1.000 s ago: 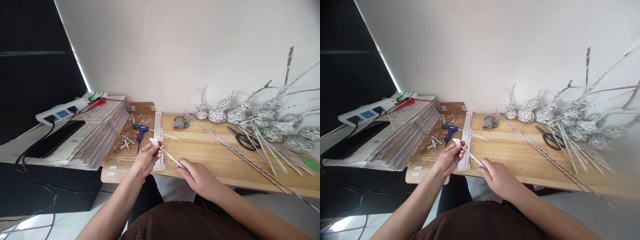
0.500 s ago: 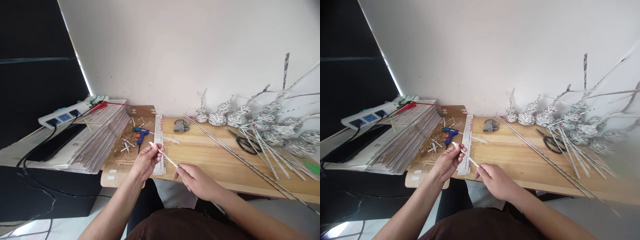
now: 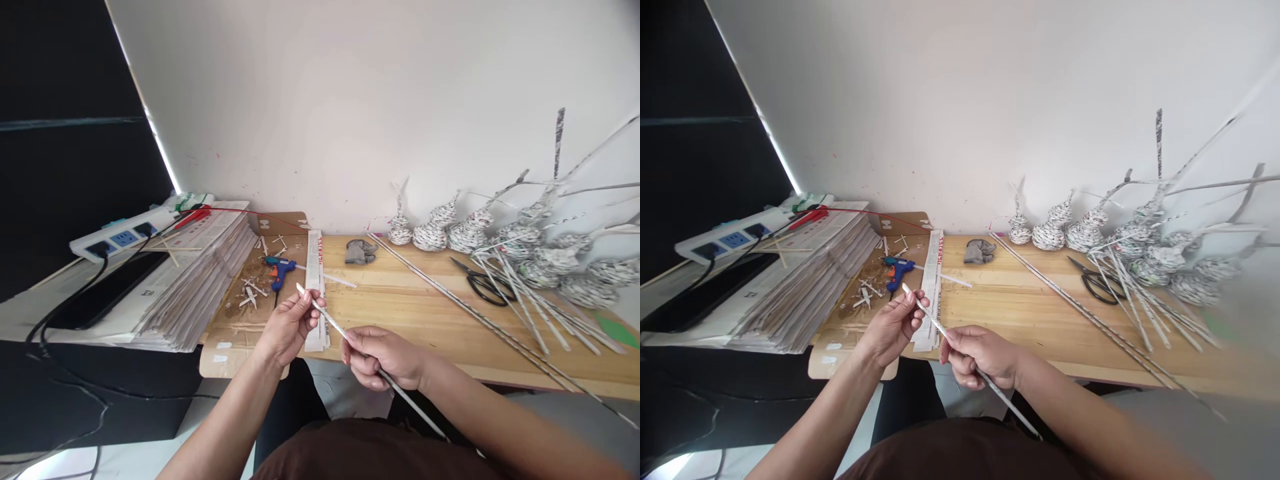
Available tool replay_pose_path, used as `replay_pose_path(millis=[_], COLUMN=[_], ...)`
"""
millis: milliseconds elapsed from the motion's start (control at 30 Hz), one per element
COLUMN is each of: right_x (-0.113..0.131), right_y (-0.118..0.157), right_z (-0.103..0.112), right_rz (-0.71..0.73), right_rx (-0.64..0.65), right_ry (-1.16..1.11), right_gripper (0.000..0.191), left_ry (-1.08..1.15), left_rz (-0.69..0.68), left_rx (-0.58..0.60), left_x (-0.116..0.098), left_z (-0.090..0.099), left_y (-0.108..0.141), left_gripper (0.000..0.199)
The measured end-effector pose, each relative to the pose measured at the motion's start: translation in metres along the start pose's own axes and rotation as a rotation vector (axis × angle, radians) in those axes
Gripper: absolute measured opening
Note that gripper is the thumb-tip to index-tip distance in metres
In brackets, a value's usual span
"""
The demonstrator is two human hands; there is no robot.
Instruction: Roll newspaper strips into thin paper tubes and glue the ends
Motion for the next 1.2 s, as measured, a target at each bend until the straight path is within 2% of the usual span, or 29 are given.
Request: replay_pose_path(millis=[33, 133, 167, 200, 333, 400, 467, 533, 667, 700, 733, 767, 867, 900, 933, 967, 1000, 1100, 1133, 1200], right_x=[0.002, 0.011, 0.012, 0.012, 0.003, 0.002, 0.002, 0.002, 0.002, 0.003, 0.003, 0.004, 0.009, 0.01, 0.008, 0.005, 0.0, -0.013, -0.014, -0.011], right_y=[-0.001, -0.001, -0.002, -0.003, -0.006, -0.004, -0.002, 0.001, 0.008, 0.01, 0.013, 0.015, 0.029, 0.034, 0.038, 0.041, 0.043, 0.048, 0.05, 0.056], right_z=[0.001, 0.008, 0.008, 0.007, -0.001, 0.002, 0.008, 0.01, 0.003, 0.003, 0.004, 0.006, 0.016, 0.019, 0.02, 0.02, 0.02, 0.013, 0.013, 0.015], right_rz=[0.031, 0.237, 0.261, 0.238, -0.026, -0.035, 0.007, 0.009, -0.106, -0.107, -0.082, -0.037, 0.199, 0.267, 0.294, 0.276, 0.221, 0.024, 0.01, 0.065], right_rx=[-0.045, -0.359, -0.402, -0.374, 0.047, 0.071, -0.022, -0.026, 0.244, 0.241, 0.185, 0.086, -0.328, -0.43, -0.473, -0.455, -0.386, -0.124, -0.108, -0.209], right_ry=[0.034, 0.277, 0.296, 0.25, -0.222, -0.279, -0.224, -0.243, -0.405, -0.367, -0.284, -0.157, 0.357, 0.484, 0.54, 0.516, 0.423, 0.067, 0.031, 0.12], right_gripper=[0.045, 0.037, 0.036, 0.037, 0.043, 0.044, 0.043, 0.039, 0.035, 0.038, 0.041, 0.043, 0.038, 0.035, 0.035, 0.037, 0.04, 0.048, 0.048, 0.044], left_ry=[0.001, -0.009, -0.012, -0.014, -0.023, -0.028, -0.03, -0.027, -0.004, -0.005, -0.009, -0.014, -0.014, -0.01, -0.006, -0.002, 0.001, 0.011, 0.015, 0.013], left_rz=[-0.003, -0.027, -0.035, -0.041, -0.04, -0.058, -0.087, -0.098, -0.081, -0.087, -0.097, -0.114, -0.192, -0.211, -0.221, -0.222, -0.212, -0.194, -0.201, -0.232], left_rx=[-0.005, -0.035, -0.037, -0.033, 0.006, -0.006, -0.027, -0.027, 0.022, 0.021, 0.011, -0.008, -0.098, -0.125, -0.144, -0.154, -0.153, -0.125, -0.12, -0.125], left_x=[0.0, 0.001, 0.001, 0.001, -0.002, -0.005, -0.007, -0.007, -0.008, -0.009, -0.01, -0.011, -0.015, -0.016, -0.016, -0.015, -0.015, -0.015, -0.016, -0.02], left_z=[0.0, -0.001, -0.001, -0.002, -0.003, -0.002, -0.001, -0.002, -0.007, -0.008, -0.008, -0.007, 0.0, 0.003, 0.004, 0.005, 0.006, 0.004, 0.003, 0.003], left_y=[0.0, -0.001, -0.002, -0.002, -0.001, -0.001, -0.002, -0.001, 0.003, 0.004, 0.005, 0.005, 0.007, 0.008, 0.009, 0.01, 0.011, 0.015, 0.016, 0.02], left_gripper=[0.019, 0.02, 0.02, 0.02, 0.02, 0.02, 0.019, 0.018, 0.017, 0.017, 0.017, 0.017, 0.017, 0.017, 0.016, 0.016, 0.015, 0.014, 0.014, 0.014])
Point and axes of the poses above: each hand's wrist, its own y-axis away from the middle knuckle, its own z-axis out of the back of the hand, x = y × z, the point moved 3 cm from there along -y, towards the middle knuckle, and after that the axes turned 10 degrees about -x, right-handed, at the moved point
